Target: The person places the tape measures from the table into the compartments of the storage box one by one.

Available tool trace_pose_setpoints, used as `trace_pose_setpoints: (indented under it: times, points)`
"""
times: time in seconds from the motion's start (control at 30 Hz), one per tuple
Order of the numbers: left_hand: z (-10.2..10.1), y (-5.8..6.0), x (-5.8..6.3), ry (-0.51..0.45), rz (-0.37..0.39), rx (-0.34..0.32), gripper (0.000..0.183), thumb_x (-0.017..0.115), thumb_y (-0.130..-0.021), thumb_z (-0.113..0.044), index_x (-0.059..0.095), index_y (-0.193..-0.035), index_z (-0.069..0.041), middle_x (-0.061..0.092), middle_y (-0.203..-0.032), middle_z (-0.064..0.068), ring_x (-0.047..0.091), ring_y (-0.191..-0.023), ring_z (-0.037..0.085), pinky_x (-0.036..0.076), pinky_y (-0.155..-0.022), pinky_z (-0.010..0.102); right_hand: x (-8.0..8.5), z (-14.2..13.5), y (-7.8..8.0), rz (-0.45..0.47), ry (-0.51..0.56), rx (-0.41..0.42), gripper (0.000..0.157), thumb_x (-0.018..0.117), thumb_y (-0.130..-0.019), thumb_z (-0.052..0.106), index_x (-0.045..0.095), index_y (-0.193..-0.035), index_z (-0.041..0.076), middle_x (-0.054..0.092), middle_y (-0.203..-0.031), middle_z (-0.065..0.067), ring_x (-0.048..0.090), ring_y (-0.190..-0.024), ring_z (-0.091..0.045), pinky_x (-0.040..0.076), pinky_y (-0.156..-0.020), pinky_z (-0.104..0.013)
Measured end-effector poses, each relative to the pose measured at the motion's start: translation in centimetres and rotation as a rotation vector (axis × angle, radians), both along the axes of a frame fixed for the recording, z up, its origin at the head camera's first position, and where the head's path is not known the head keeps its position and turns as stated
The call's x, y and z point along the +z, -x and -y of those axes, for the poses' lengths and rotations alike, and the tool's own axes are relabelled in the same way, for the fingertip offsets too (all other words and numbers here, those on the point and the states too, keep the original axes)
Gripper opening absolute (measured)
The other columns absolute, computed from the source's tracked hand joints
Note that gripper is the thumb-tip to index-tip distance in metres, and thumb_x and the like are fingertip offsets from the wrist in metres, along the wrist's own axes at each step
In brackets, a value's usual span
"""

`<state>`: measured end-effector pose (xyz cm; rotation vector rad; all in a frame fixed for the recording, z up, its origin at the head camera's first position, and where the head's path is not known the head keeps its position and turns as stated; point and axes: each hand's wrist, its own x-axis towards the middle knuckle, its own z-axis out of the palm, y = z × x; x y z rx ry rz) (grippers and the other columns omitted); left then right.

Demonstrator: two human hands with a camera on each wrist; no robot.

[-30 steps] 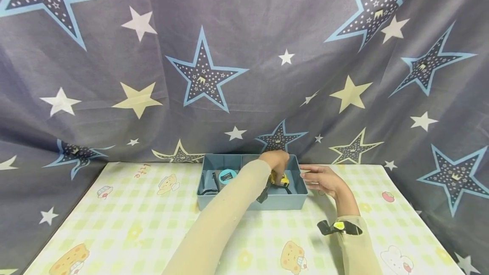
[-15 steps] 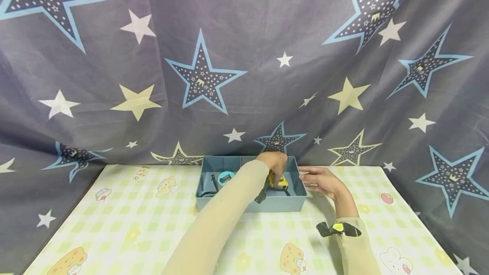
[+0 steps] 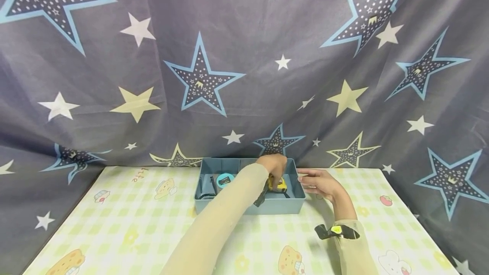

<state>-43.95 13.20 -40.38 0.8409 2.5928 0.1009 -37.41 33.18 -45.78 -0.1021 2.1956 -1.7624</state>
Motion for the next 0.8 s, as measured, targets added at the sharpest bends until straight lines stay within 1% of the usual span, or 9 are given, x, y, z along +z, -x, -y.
trace_pose_setpoints:
  times: [0.1, 0.23, 0.33, 0.4, 0.43, 0.5, 0.63, 0.73, 0.8]
  points:
    - [0.1, -0.1, -0.1, -0.022, -0.007, 0.005, 0.028, 0.096, -0.065, -0.008, 0.070, -0.072, -0.015, 0.064, -0.074, -0.006, 0.055, -0.067, 0.009, 0.051, -0.059, 0.024, -0.2, 0.0, 0.0, -0.001, 0.000, -0.003, 0.059, 0.062, -0.100, 0.016, 0.041, -0.152, -0.004, 0.040, -0.156, -0.031, 0.043, -0.142, -0.047, 0.050, -0.108, -0.048]
    - [0.3, 0.2, -0.3, -0.039, 0.009, 0.002, 0.035, 0.097, -0.065, -0.009, 0.063, -0.061, -0.016, 0.057, -0.062, -0.007, 0.050, -0.059, 0.008, 0.046, -0.053, 0.023, -0.3, 0.0, 0.1, -0.007, -0.004, -0.002, 0.060, 0.062, -0.100, 0.016, 0.041, -0.152, -0.004, 0.040, -0.156, -0.030, 0.043, -0.142, -0.047, 0.049, -0.109, -0.050]
    - [0.5, 0.3, -0.4, -0.058, 0.028, 0.008, 0.039, 0.097, -0.065, -0.009, 0.059, -0.057, -0.017, 0.053, -0.056, -0.008, 0.048, -0.057, 0.007, 0.044, -0.052, 0.023, -0.2, 0.1, 0.0, -0.010, -0.006, -0.003, 0.059, 0.062, -0.100, 0.016, 0.042, -0.152, -0.004, 0.041, -0.155, -0.030, 0.045, -0.141, -0.044, 0.049, -0.109, -0.050]
    - [0.6, 0.3, -0.4, -0.067, 0.028, 0.023, 0.039, 0.097, -0.064, -0.008, 0.060, -0.057, -0.017, 0.053, -0.056, -0.008, 0.048, -0.057, 0.008, 0.045, -0.052, 0.023, -0.1, 0.1, 0.0, -0.011, -0.005, 0.001, 0.059, 0.062, -0.100, 0.016, 0.042, -0.152, -0.005, 0.041, -0.155, -0.030, 0.045, -0.141, -0.044, 0.049, -0.109, -0.050]
    - [0.6, 0.2, -0.3, -0.066, 0.028, 0.036, 0.038, 0.097, -0.063, -0.007, 0.061, -0.058, -0.016, 0.054, -0.058, -0.007, 0.048, -0.058, 0.008, 0.046, -0.053, 0.024, -0.1, 0.2, 0.0, -0.010, -0.005, 0.002, 0.059, 0.063, -0.100, 0.016, 0.042, -0.152, -0.005, 0.041, -0.155, -0.030, 0.045, -0.141, -0.044, 0.049, -0.108, -0.049]
    - [0.5, 0.0, -0.2, -0.044, 0.010, 0.063, 0.034, 0.097, -0.064, -0.008, 0.064, -0.064, -0.016, 0.057, -0.066, -0.007, 0.051, -0.063, 0.009, 0.050, -0.058, 0.025, -0.1, 0.2, 0.0, -0.014, -0.005, 0.008, 0.060, 0.063, -0.100, 0.017, 0.041, -0.152, -0.005, 0.041, -0.155, -0.030, 0.045, -0.141, -0.044, 0.050, -0.108, -0.048]
    - [-0.1, -0.5, 0.0, 0.030, -0.037, 0.099, 0.028, 0.095, -0.067, -0.006, 0.072, -0.082, -0.012, 0.066, -0.088, -0.002, 0.058, -0.079, 0.013, 0.058, -0.073, 0.028, -0.1, 0.1, 0.0, -0.013, 0.000, -0.003, 0.059, 0.062, -0.100, 0.015, 0.042, -0.151, -0.005, 0.045, -0.153, -0.029, 0.045, -0.141, -0.044, 0.052, -0.106, -0.046]
    - [-0.7, -1.0, 0.3, 0.071, -0.081, 0.109, 0.033, 0.094, -0.068, -0.005, 0.074, -0.094, -0.010, 0.071, -0.099, 0.000, 0.064, -0.089, 0.016, 0.060, -0.083, 0.030, -0.1, 0.1, -0.1, -0.009, 0.006, -0.005, 0.058, 0.062, -0.100, 0.015, 0.043, -0.151, -0.004, 0.045, -0.153, -0.028, 0.045, -0.141, -0.044, 0.052, -0.105, -0.045]
    - [-1.2, -1.2, 0.5, 0.088, -0.109, 0.116, 0.037, 0.093, -0.069, -0.006, 0.073, -0.100, -0.011, 0.072, -0.105, 0.000, 0.066, -0.095, 0.017, 0.058, -0.088, 0.031, 0.0, 0.0, -0.1, -0.010, 0.008, 0.004, 0.059, 0.062, -0.100, 0.015, 0.042, -0.152, -0.004, 0.043, -0.155, -0.028, 0.044, -0.142, -0.045, 0.052, -0.106, -0.045]
